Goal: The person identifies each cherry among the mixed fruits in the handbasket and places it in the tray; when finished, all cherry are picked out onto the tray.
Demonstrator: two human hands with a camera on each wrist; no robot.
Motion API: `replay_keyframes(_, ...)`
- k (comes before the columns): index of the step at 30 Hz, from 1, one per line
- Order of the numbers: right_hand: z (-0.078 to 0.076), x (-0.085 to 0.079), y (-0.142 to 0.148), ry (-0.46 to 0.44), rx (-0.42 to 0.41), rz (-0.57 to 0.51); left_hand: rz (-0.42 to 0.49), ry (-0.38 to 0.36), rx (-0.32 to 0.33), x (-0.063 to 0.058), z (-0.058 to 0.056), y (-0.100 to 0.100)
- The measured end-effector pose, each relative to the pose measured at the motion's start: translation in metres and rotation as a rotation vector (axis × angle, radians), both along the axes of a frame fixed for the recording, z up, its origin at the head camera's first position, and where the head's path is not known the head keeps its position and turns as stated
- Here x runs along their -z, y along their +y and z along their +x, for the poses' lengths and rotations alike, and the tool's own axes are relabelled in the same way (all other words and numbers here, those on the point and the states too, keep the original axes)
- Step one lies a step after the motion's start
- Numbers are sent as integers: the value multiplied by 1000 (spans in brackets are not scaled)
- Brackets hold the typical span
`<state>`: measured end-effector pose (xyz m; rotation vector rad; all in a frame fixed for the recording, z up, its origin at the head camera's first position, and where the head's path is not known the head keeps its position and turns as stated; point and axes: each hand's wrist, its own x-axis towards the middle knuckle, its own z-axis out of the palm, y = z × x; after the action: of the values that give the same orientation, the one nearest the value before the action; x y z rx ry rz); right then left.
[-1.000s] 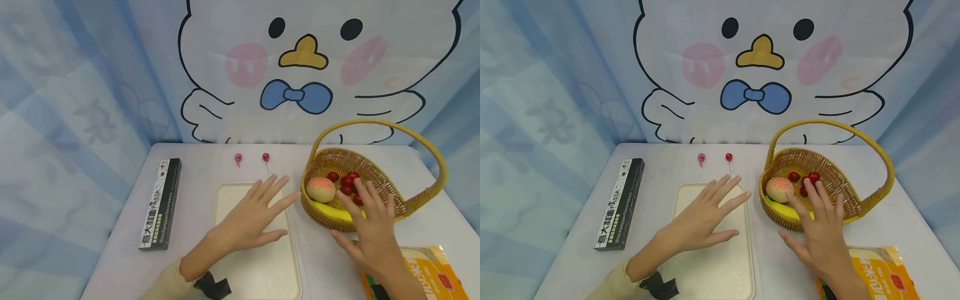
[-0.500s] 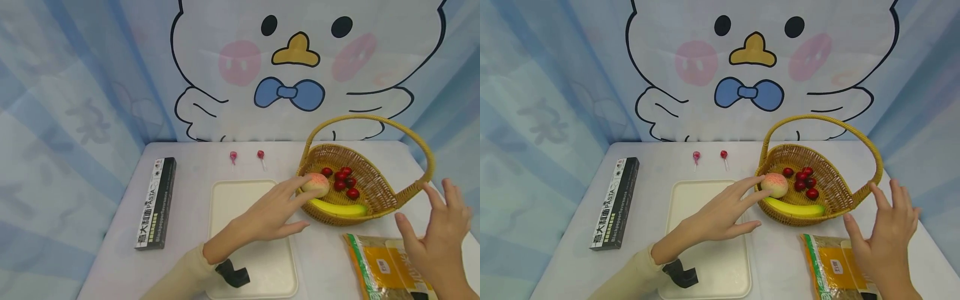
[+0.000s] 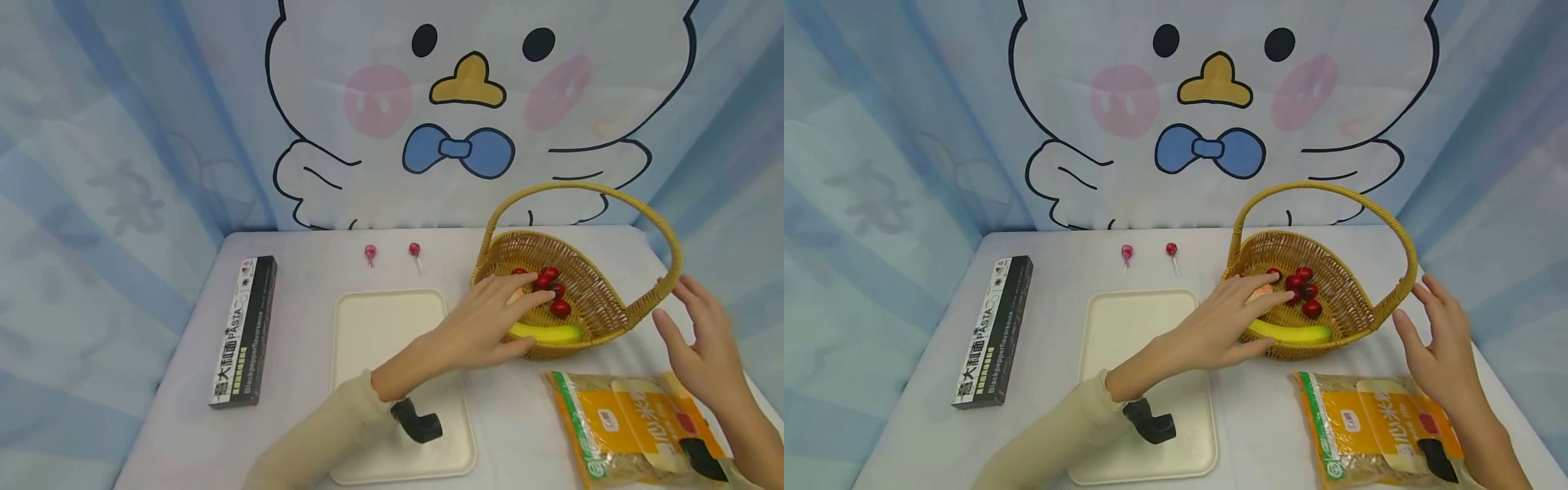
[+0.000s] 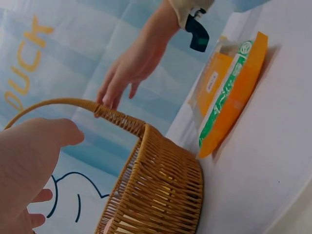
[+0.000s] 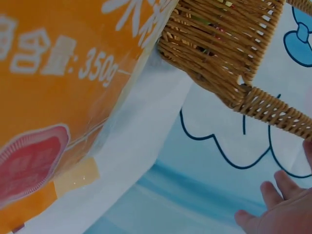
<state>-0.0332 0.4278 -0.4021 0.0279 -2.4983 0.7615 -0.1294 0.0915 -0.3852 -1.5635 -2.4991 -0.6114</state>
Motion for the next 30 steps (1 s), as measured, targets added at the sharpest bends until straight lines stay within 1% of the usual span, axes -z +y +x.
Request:
replay_keyframes(3, -6, 1, 5, -46, 11, -23, -19, -8, -8, -3, -3, 10)
replay_keyframes(6, -8, 0, 6, -104, 31, -45, -24, -12, -19, -5, -5, 19)
replay_keyframes(9, -9, -2, 8, -143, 29, -77, -9, -33, -25, -5, -8, 26)
replay_keyframes(14, -12, -3, 11, -160, 23, -98, 5, -105, -17, -3, -14, 37)
replay_keyframes(18, -12, -3, 11, -147, 30, -94, 1, -190, 5, -2, -20, 50)
replay_keyframes(22, -10, -3, 12, -138, 26, -92, 20, -264, 24, 1, -24, 65)
replay_keyframes(26, -8, -3, 12, -142, 28, -90, 26, -313, 17, 4, -27, 79)
replay_keyframes(30, -5, -3, 12, -151, 44, -90, 16, -341, -1, 5, -29, 91)
